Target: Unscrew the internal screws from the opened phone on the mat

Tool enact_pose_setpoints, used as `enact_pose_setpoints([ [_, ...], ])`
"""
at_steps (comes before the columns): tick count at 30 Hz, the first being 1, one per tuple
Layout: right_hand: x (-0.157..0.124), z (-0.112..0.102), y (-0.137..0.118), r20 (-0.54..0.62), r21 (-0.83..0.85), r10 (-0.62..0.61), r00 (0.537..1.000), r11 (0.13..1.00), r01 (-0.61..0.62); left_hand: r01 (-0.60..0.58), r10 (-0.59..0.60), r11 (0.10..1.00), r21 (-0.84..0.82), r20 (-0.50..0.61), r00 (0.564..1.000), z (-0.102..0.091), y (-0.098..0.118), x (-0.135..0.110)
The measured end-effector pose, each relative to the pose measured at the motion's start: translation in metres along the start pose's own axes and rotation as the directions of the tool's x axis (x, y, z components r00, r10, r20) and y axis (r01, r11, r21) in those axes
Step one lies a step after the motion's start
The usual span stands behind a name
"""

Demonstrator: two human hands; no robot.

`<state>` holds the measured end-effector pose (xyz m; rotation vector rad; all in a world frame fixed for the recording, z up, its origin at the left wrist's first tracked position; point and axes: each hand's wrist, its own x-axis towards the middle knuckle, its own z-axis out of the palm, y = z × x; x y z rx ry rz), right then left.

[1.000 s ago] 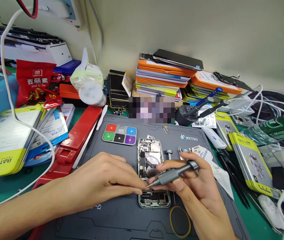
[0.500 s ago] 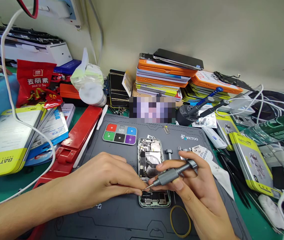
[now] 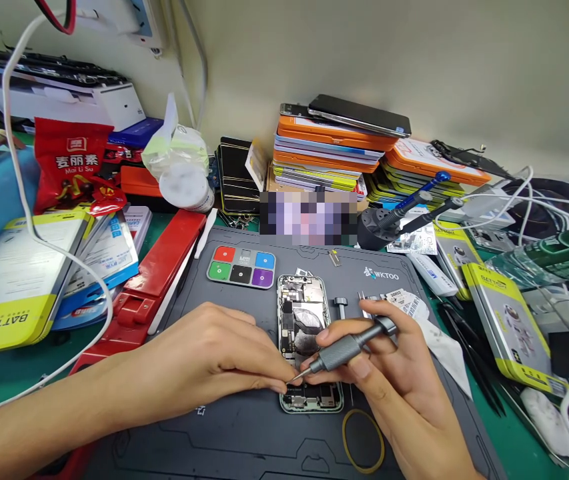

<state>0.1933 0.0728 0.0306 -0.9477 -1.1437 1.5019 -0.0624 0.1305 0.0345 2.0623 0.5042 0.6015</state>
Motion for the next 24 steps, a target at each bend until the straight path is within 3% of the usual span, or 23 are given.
enact_pose_setpoints([
  [11, -0.0012, 0.0005, 0.0026, -0.029, -0.012, -0.012, 1.000, 1.000, 0.011, 0.021, -0.022, 0.999, 0.035, 0.025, 0.999, 0.0001, -0.0009, -0.0019],
  [24, -0.0013, 0.0000, 0.0028, 0.024, 0.017, 0.001, 1.000, 1.000, -0.001, 0.021, -0.020, 0.999, -0.026, 0.048, 0.999, 0.0003, 0.0007, -0.0005],
])
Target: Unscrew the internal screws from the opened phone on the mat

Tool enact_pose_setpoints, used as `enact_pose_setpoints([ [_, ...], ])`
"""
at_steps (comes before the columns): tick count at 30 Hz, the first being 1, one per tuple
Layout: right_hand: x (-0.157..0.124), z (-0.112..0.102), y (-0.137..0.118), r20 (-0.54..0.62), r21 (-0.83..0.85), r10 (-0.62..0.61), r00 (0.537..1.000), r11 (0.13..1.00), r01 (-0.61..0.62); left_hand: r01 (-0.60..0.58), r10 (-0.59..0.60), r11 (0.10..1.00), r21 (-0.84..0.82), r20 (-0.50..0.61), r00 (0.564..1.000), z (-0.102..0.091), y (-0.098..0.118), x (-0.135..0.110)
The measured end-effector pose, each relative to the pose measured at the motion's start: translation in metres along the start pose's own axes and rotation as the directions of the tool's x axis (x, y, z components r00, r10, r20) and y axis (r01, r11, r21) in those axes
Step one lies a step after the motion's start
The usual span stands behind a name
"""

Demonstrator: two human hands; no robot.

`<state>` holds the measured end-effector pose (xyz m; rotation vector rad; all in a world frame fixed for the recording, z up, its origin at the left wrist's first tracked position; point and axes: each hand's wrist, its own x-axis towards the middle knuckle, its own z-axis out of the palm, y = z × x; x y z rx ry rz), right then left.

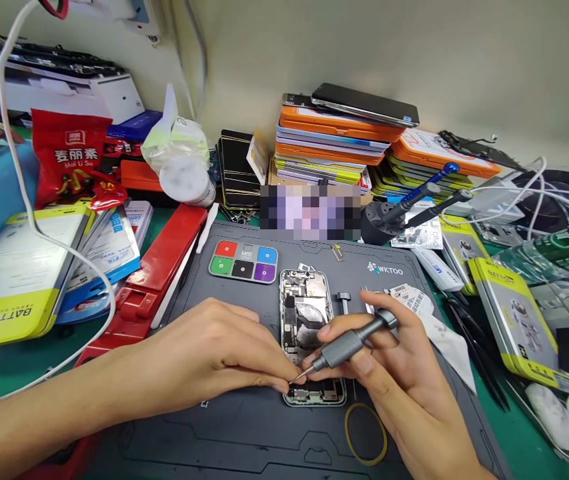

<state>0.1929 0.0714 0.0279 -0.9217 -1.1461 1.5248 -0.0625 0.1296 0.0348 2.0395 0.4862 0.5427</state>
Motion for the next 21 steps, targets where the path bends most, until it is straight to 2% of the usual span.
enact_pose_setpoints([
  [5, 0.000, 0.000, -0.001, 0.001, 0.001, 0.016, 1.000, 1.000, -0.016, 0.007, -0.007, 1.000, -0.007, 0.009, 1.000, 0.001, -0.001, -0.001],
  [8, 0.002, -0.004, -0.002, -0.005, 0.040, 0.020, 1.000, 0.999, -0.020, 0.003, -0.002, 0.999, 0.040, -0.026, 1.000, 0.002, -0.003, -0.003],
  [11, 0.004, -0.009, -0.003, -0.026, 0.069, 0.028, 0.999, 0.997, -0.026, 0.100, -0.085, 0.988, 0.116, -0.122, 0.989, 0.003, -0.005, -0.004],
  [13, 0.005, -0.011, -0.004, -0.046, 0.052, 0.014, 0.999, 0.999, -0.012, 0.182, -0.161, 0.978, 0.105, -0.181, 0.970, 0.003, -0.005, -0.003],
  [16, 0.004, -0.010, -0.003, -0.069, -0.030, -0.043, 0.997, 0.999, 0.041, 0.256, -0.238, 0.963, 0.084, -0.177, 0.955, 0.004, -0.004, -0.002],
  [21, -0.006, -0.004, 0.002, -0.044, -0.233, -0.222, 0.974, 0.950, 0.206, 0.282, -0.271, 0.952, 0.120, -0.101, 0.957, 0.005, -0.005, -0.001],
])
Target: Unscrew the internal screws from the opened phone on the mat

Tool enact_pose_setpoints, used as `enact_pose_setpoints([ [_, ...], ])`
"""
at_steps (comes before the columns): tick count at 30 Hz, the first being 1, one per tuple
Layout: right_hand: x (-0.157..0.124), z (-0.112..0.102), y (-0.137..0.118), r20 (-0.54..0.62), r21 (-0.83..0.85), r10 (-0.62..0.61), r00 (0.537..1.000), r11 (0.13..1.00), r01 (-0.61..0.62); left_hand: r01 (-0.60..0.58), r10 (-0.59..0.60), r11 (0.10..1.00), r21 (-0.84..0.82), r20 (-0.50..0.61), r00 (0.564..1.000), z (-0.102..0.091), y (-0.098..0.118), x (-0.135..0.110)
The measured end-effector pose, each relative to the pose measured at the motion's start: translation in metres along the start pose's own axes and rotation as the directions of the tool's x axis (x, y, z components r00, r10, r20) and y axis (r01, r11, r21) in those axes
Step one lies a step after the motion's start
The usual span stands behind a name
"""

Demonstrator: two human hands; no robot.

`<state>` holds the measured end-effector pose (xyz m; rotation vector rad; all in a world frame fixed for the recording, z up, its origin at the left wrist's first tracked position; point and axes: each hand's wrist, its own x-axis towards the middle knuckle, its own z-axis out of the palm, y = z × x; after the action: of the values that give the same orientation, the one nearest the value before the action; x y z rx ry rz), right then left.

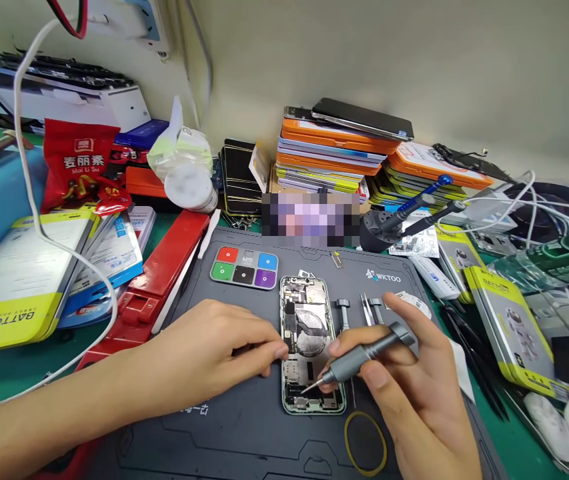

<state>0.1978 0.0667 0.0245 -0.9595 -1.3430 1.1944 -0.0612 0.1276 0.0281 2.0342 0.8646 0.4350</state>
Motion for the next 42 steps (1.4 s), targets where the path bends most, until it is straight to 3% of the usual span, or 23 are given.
enact_pose_setpoints([
  [4, -0.0064, -0.0012, 0.0030, 0.047, -0.153, -0.155, 0.987, 0.975, 0.160, 0.004, -0.004, 1.000, 0.003, -0.007, 1.000, 0.0004, -0.0009, 0.0001],
  [10, -0.0084, -0.0047, 0.0035, 0.134, -0.247, -0.218, 0.967, 0.937, 0.245, 0.006, -0.006, 1.000, -0.003, -0.002, 1.000, 0.0013, -0.0019, -0.0003],
  [28, -0.0083, -0.0070, 0.0059, 0.167, -0.263, -0.257, 0.952, 0.919, 0.295, 0.021, -0.021, 1.000, -0.014, 0.014, 1.000, 0.0016, -0.0033, -0.0002],
  [42, -0.0096, -0.0083, 0.0045, 0.140, -0.296, -0.207, 0.968, 0.924, 0.241, 0.009, -0.009, 1.000, -0.012, 0.016, 1.000, 0.0006, -0.0024, 0.0010],
])
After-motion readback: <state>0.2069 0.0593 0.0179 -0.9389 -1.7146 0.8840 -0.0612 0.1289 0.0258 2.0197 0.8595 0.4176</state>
